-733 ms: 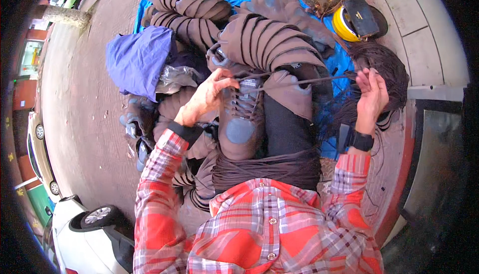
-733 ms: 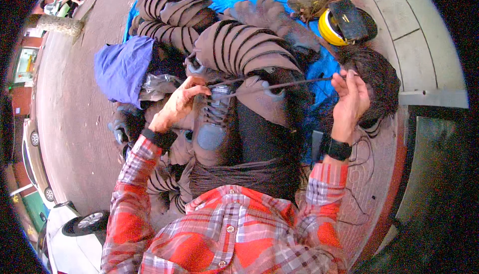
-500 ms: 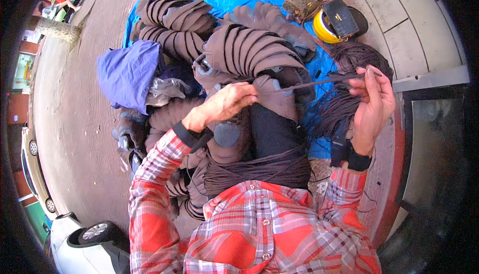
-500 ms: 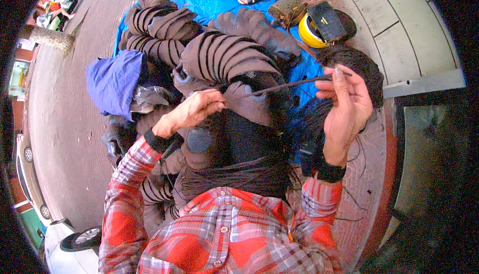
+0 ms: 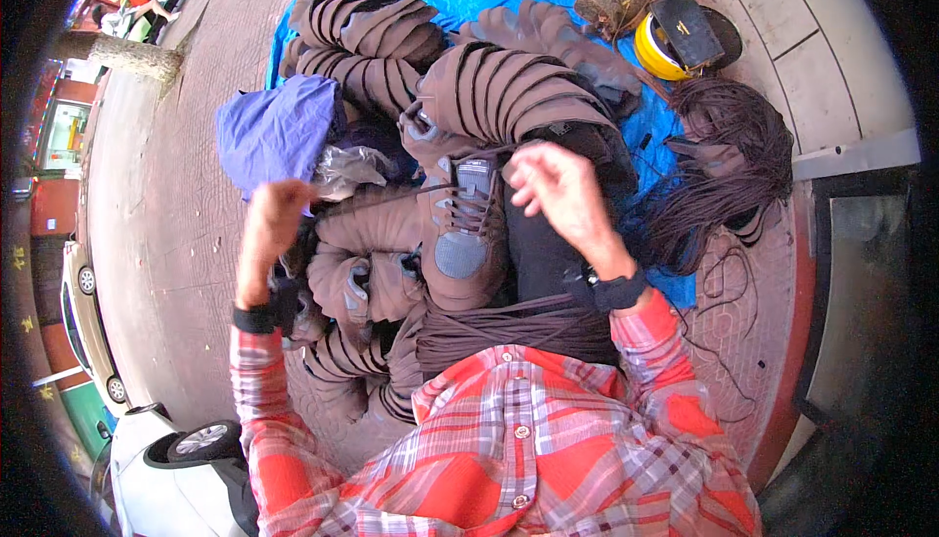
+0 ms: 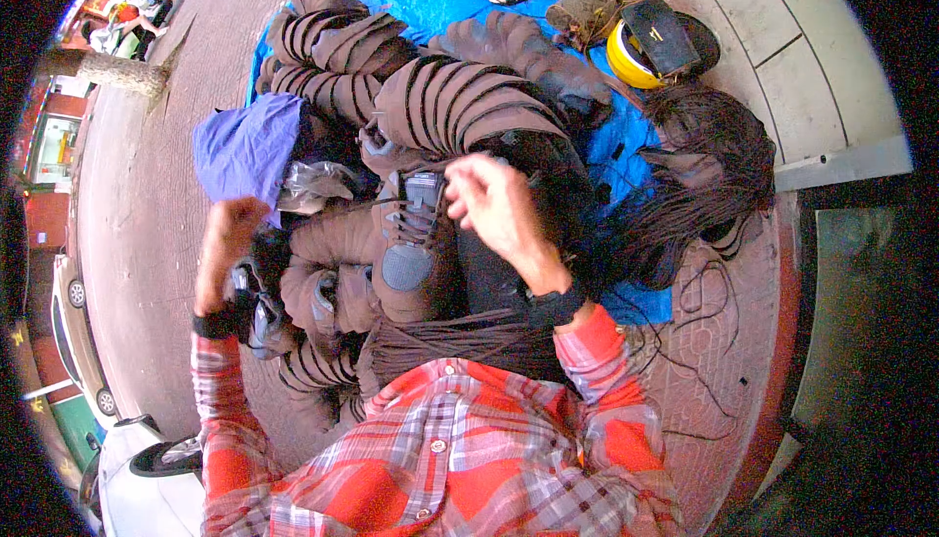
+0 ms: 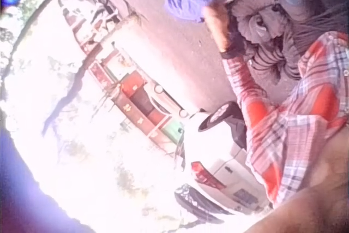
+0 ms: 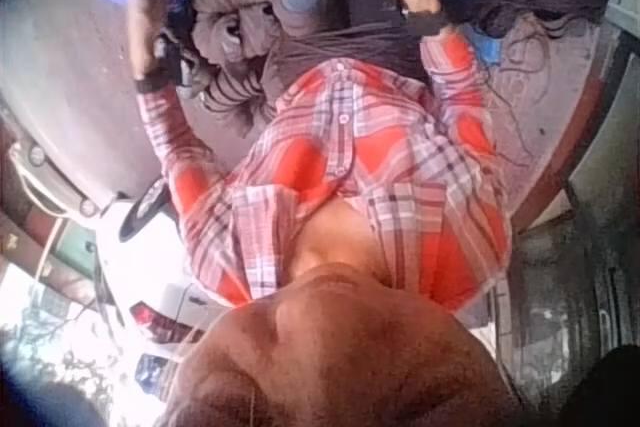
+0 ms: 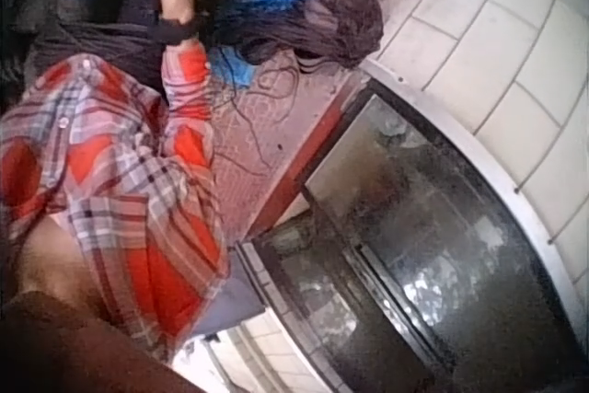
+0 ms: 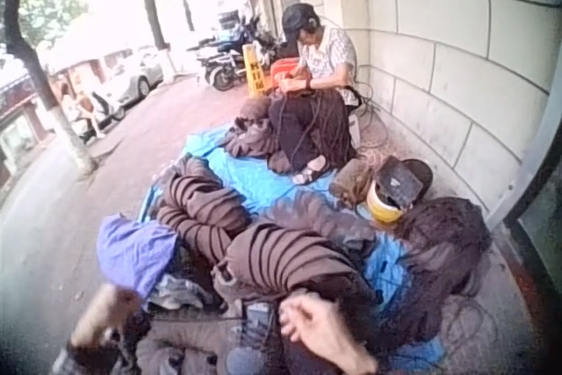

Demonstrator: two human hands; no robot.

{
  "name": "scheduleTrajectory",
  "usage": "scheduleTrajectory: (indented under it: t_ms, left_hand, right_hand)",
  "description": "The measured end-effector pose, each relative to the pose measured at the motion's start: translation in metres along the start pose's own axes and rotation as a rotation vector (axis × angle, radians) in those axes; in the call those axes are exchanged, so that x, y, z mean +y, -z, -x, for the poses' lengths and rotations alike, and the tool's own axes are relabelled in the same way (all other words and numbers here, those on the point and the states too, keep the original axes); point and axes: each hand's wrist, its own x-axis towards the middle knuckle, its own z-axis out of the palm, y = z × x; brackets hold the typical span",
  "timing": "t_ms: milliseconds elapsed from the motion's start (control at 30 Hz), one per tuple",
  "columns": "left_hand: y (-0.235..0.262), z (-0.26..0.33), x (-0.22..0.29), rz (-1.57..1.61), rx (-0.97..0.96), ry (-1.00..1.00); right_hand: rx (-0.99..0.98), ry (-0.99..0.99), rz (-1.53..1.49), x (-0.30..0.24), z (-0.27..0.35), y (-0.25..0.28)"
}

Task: Threading laces or strings into shoe components while working outdoors.

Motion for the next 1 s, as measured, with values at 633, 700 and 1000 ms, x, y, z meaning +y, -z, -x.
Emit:
scheduleTrajectory:
  t_ms: [633,700,1000]
  left_hand:
    - [-0.150,-0.035,0.092,-0.149,-0.021,-0.380]
    - [-0.153,-0.035,0.092,-0.200,-0.051,-0.362]
    - [-0.155,-0.050,0.076,0.230,-0.268,-0.304]
  right_hand:
    - [-0.046,-0.051,0.343,0.061,-0.003,-0.021]
    - [-0.040,0.006,0.383,0.067,-0.003,-0.020]
    - [-0.091,-0.107,0.306,0.063,-0.002,-0.019]
